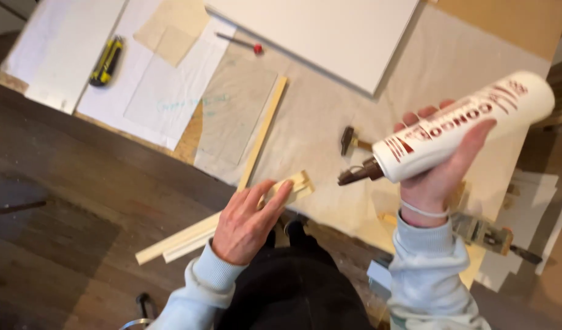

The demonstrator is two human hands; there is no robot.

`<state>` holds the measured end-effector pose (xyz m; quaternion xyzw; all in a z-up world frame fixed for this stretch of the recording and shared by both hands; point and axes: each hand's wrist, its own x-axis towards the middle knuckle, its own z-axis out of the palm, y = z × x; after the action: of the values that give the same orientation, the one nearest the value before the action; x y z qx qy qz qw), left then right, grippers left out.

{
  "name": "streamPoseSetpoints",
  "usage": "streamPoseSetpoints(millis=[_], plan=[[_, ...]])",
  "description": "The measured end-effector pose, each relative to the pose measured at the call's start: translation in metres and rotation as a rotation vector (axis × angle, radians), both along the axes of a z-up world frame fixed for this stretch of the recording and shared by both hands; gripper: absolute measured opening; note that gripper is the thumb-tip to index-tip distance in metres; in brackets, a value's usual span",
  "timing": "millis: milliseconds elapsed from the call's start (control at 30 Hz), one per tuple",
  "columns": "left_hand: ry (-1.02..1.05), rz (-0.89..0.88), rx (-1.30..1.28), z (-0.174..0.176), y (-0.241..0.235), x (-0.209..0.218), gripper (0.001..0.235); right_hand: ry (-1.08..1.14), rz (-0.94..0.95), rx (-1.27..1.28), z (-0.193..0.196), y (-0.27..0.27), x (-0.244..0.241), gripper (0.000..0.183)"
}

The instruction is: The person clamps mitered wood frame strips in a corner vise on the workbench, hammers brads into the joint, then applies wood glue from a bottle to a strip end and fits the pieces together in the vise, tightening the clamp to hold the glued corner.

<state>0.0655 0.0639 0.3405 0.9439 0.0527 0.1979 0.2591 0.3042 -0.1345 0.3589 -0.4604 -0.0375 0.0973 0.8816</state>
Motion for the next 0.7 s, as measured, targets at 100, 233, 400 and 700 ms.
streamPoseSetpoints(millis=[100, 233, 400, 700], plan=[[-0.032, -0.054, -0.010, 0.018, -0.005, 0.007, 0.055, 0.024, 0.054, -0.072, 0.010, 0.015, -0.011, 0.064], [0.000, -0.082, -0.014, 0.024, -0.007, 0.011, 0.058, 0.066, 0.120, -0.042, 0.001, 0.013, -0.006, 0.065], [-0.016, -0.104, -0.026, 0.029, -0.009, 0.009, 0.060, 0.033, 0.126, -0.084, 0.003, 0.006, -0.002, 0.071], [0.003, -0.108, -0.027, 0.027, -0.012, 0.009, 0.062, -0.023, 0.140, -0.124, 0.009, 0.004, -0.004, 0.068]])
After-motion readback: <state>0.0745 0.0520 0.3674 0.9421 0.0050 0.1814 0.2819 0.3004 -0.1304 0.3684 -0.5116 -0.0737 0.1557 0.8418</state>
